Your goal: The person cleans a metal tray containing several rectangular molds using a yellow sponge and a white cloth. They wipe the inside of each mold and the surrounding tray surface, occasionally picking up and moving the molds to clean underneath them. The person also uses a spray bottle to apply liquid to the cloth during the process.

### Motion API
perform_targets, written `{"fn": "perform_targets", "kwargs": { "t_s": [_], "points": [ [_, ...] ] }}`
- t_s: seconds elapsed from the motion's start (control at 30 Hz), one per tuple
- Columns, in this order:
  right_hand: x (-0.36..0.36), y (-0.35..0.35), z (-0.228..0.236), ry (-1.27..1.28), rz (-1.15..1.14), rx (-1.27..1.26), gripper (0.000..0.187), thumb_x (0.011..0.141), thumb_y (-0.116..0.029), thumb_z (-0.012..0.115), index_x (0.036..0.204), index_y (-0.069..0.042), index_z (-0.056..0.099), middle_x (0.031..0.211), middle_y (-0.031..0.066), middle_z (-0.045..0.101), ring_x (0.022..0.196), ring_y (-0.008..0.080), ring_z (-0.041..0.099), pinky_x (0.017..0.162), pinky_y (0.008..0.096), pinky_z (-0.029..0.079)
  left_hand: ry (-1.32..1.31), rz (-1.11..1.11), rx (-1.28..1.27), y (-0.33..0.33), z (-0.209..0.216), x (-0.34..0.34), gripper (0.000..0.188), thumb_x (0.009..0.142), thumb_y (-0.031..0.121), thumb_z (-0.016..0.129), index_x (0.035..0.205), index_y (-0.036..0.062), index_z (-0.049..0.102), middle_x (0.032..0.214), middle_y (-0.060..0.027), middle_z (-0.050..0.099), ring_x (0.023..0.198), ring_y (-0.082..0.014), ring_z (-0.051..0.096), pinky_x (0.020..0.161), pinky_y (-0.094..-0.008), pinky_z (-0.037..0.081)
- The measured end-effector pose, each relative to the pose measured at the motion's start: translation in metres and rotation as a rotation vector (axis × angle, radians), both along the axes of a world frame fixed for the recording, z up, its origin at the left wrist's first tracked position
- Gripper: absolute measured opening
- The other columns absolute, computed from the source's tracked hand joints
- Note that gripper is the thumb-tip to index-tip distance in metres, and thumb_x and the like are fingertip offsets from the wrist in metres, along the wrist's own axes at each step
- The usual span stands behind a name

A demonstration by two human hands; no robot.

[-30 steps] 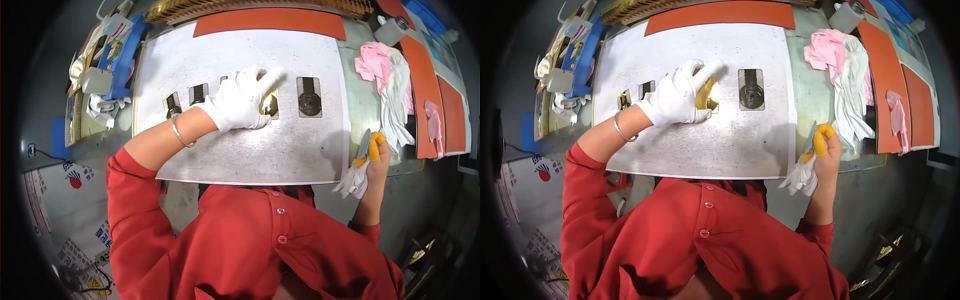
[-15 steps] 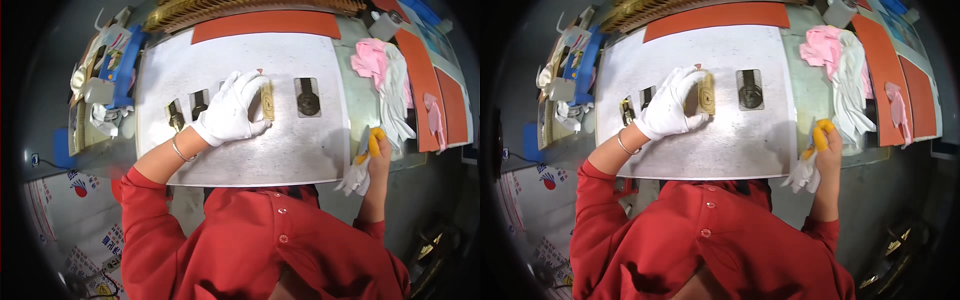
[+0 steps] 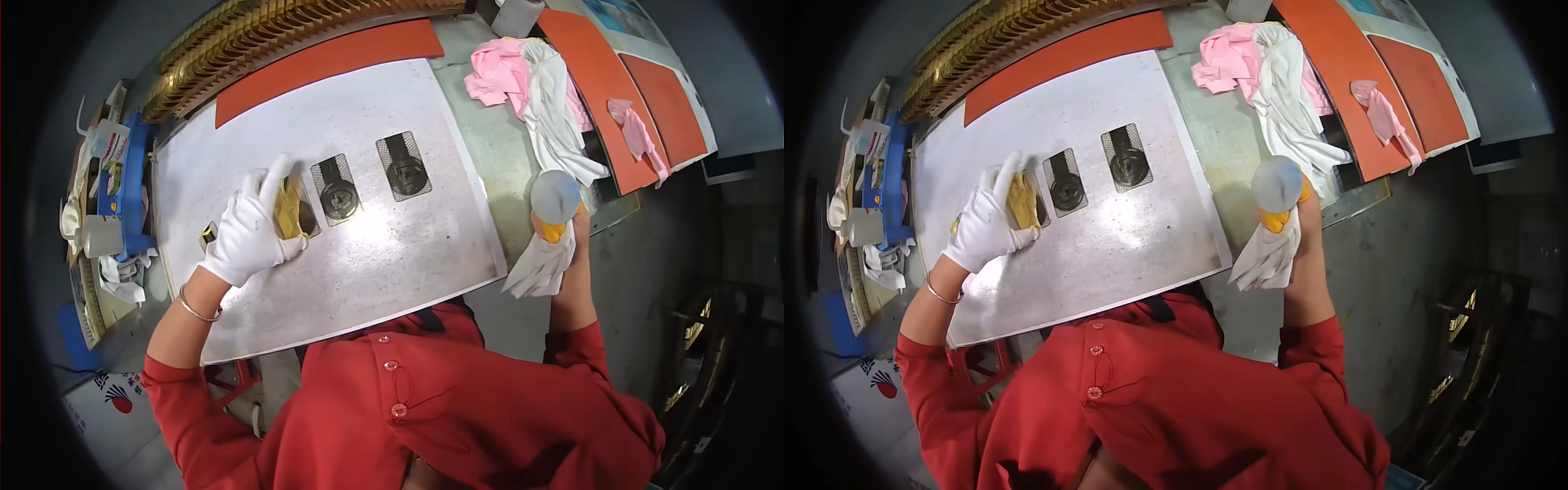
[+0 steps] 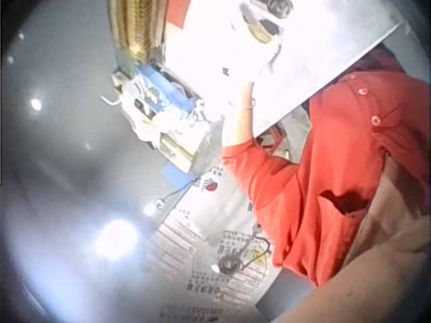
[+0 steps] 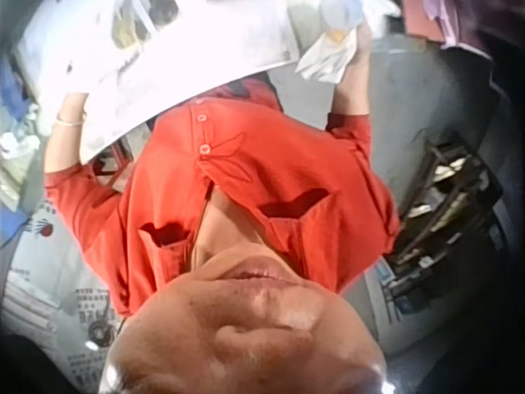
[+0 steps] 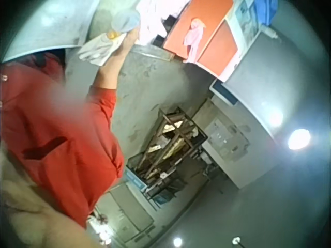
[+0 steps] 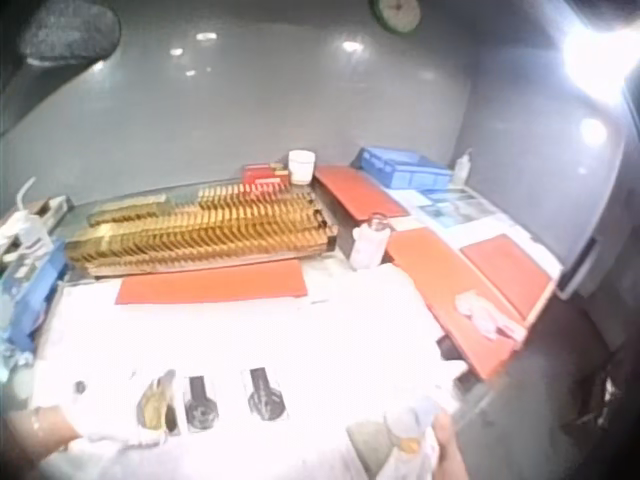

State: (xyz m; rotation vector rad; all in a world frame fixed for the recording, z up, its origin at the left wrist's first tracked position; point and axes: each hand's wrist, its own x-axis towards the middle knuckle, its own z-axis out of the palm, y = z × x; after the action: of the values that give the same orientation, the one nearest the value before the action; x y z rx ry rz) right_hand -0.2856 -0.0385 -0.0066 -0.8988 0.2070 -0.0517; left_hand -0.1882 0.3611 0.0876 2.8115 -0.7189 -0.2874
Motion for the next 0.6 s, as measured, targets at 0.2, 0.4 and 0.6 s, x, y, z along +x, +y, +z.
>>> {"fn": "perform_targets", "kwargs": {
  "t_s": [0.2, 0.4, 0.6],
  "points": [
    [0.0, 0.012, 0.011, 0.014, -0.04, 0.076, 0.022, 0.09, -0.021, 0.041, 0.091, -0.003, 0.052, 0.069, 0.0098, 0.055, 0.05, 0.018, 0.053, 0.04, 0.0263, 0.042, -0.355, -0.276, 0.215, -0.009, 0.01, -0.01, 0.06, 0.056, 0.025, 0.069, 0.111, 0.0091, 0.05, 0.109, -0.0167, 0.048, 0.091, -0.0353, 0.052, 0.083, -0.0403, 0.042],
    [0.004, 0.014, -0.004, 0.144, -0.142, 0.073, 0.028, 0.09, -0.026, 0.044, 0.103, -0.002, 0.051, 0.08, 0.0103, 0.058, 0.055, 0.0181, 0.057, 0.041, 0.026, 0.046, -0.315, -0.08, -0.198, 0.016, -0.013, -0.011, 0.066, 0.059, 0.03, 0.071, 0.113, 0.002, 0.045, 0.107, -0.0174, 0.05, 0.098, -0.0354, 0.05, 0.091, -0.0414, 0.038],
    [0.0, 0.012, -0.005, 0.106, -0.186, -0.101, 0.034, 0.091, -0.027, 0.044, 0.111, 0.001, 0.048, 0.09, 0.0138, 0.059, 0.063, 0.0203, 0.061, 0.049, 0.0294, 0.052, -0.191, 0.017, -0.228, 0.045, -0.026, -0.018, 0.086, 0.054, 0.033, 0.078, 0.123, 0.0028, 0.038, 0.127, -0.0171, 0.043, 0.119, -0.0323, 0.04, 0.102, -0.0438, 0.025]
  ]
}}
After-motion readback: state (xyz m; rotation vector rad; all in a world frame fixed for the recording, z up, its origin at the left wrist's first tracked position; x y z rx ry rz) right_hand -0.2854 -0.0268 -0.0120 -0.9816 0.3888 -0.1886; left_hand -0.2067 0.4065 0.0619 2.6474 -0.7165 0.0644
